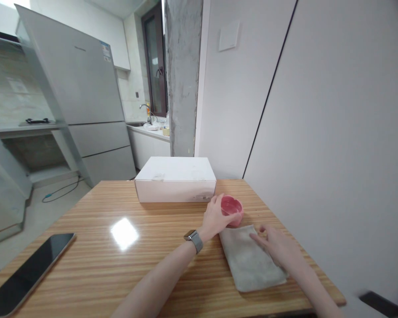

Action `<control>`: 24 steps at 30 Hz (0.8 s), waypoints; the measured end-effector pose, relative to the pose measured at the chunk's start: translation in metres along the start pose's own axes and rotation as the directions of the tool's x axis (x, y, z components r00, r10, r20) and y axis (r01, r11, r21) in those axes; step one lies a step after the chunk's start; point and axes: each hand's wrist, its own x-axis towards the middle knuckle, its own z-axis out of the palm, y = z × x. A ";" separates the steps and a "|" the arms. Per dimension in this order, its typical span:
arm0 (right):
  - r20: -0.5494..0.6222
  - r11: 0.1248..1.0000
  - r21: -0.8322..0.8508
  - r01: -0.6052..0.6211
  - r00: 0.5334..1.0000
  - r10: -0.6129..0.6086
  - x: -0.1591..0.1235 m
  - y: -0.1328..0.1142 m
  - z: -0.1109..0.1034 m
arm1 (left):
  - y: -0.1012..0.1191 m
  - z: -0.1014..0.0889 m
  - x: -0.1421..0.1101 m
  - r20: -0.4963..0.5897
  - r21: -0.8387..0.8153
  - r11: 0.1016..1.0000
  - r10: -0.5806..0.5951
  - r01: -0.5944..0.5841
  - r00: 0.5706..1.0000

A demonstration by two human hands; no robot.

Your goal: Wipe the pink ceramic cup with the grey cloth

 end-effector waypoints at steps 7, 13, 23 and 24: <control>-0.201 0.968 -0.109 0.228 0.948 -0.246 -0.026 -0.031 0.005 | 0.008 -0.057 -0.036 0.094 0.015 0.997 0.078 -0.080 0.992; -0.106 0.775 -0.043 0.630 0.768 -0.631 -0.066 -0.118 0.051 | -0.008 -0.093 -0.102 0.143 0.394 0.919 -0.090 0.027 0.986; -0.268 0.721 0.113 0.684 0.720 -0.641 -0.096 -0.172 0.094 | -0.033 -0.101 -0.172 0.059 0.771 0.620 -0.293 0.143 0.954; -0.266 0.725 0.136 0.675 0.730 -0.629 -0.096 -0.172 0.094 | -0.033 -0.100 -0.173 0.058 0.775 0.618 -0.281 0.134 0.958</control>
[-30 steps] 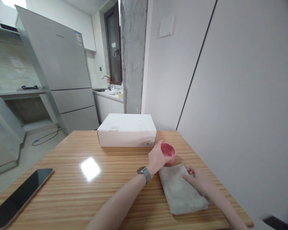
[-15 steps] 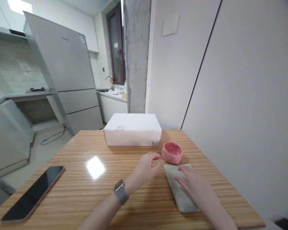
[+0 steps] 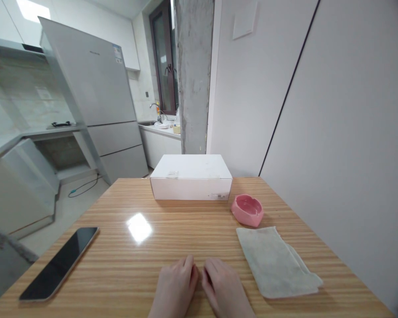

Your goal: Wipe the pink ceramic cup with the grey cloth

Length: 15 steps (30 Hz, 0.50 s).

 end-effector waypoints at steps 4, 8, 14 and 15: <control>-0.011 0.999 0.033 -0.024 1.000 0.024 -0.001 0.002 0.000 | 0.000 0.003 -0.001 -0.052 -0.009 1.000 0.007 -0.008 0.999; -0.010 0.999 0.047 -0.018 1.000 0.019 -0.001 0.002 0.001 | -0.002 0.004 -0.003 -0.079 -0.018 1.000 -0.013 0.012 0.997; -0.013 0.999 0.048 -0.020 1.000 0.021 -0.002 0.003 0.002 | -0.003 0.003 -0.003 -0.064 -0.048 0.999 -0.009 0.006 0.998; -0.009 0.999 0.049 -0.023 1.000 0.024 -0.002 0.003 0.001 | -0.003 0.003 -0.003 -0.067 -0.053 0.999 -0.005 0.001 0.998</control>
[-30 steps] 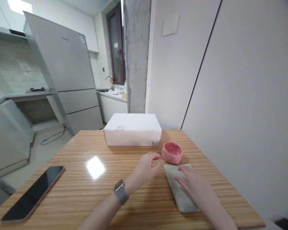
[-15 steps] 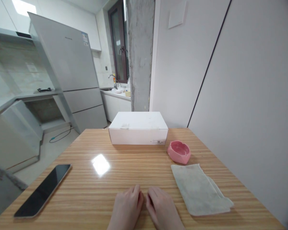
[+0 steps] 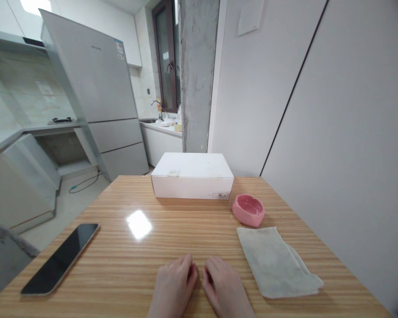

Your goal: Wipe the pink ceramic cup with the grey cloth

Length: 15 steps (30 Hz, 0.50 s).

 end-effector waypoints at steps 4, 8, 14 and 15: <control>-0.008 1.000 0.018 0.013 1.000 -0.013 0.001 -0.002 -0.004 | -0.002 0.000 -0.001 0.004 -0.032 0.999 0.038 -0.037 0.999; 0.004 1.000 0.024 0.014 1.000 -0.014 0.001 -0.002 -0.006 | -0.003 -0.003 -0.003 0.024 -0.065 0.995 0.076 -0.075 0.997; 0.081 0.999 0.044 -0.001 0.997 -0.003 0.001 -0.003 -0.010 | -0.002 -0.006 -0.003 0.023 -0.067 0.994 0.089 -0.087 0.996; 0.096 0.999 0.049 -0.005 0.995 0.000 0.001 -0.003 -0.010 | -0.003 -0.005 -0.003 0.024 -0.069 0.993 0.093 -0.091 0.995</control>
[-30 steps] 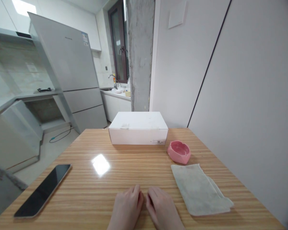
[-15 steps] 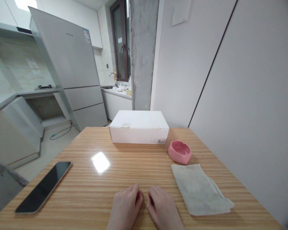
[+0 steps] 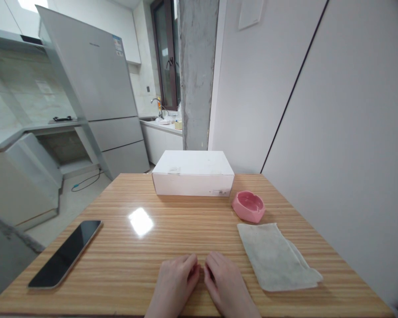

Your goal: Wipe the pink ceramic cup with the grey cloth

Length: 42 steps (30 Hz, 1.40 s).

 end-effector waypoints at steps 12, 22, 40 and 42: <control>0.086 0.998 0.030 -0.046 0.995 0.043 0.000 -0.002 -0.003 | 0.000 -0.002 -0.001 0.002 0.016 1.000 0.021 -0.021 1.000; 0.078 0.998 0.044 -0.038 0.996 0.034 -0.001 0.000 -0.001 | -0.002 0.001 -0.001 -0.026 0.012 0.999 0.031 -0.030 0.999; 0.080 0.998 0.043 -0.042 0.996 0.038 -0.001 0.001 0.000 | -0.003 0.003 -0.001 -0.029 0.009 1.000 0.020 -0.020 0.999; 0.074 0.998 0.045 -0.042 0.996 0.039 -0.001 0.001 0.000 | -0.003 0.003 -0.001 -0.031 0.009 1.000 0.019 -0.018 0.999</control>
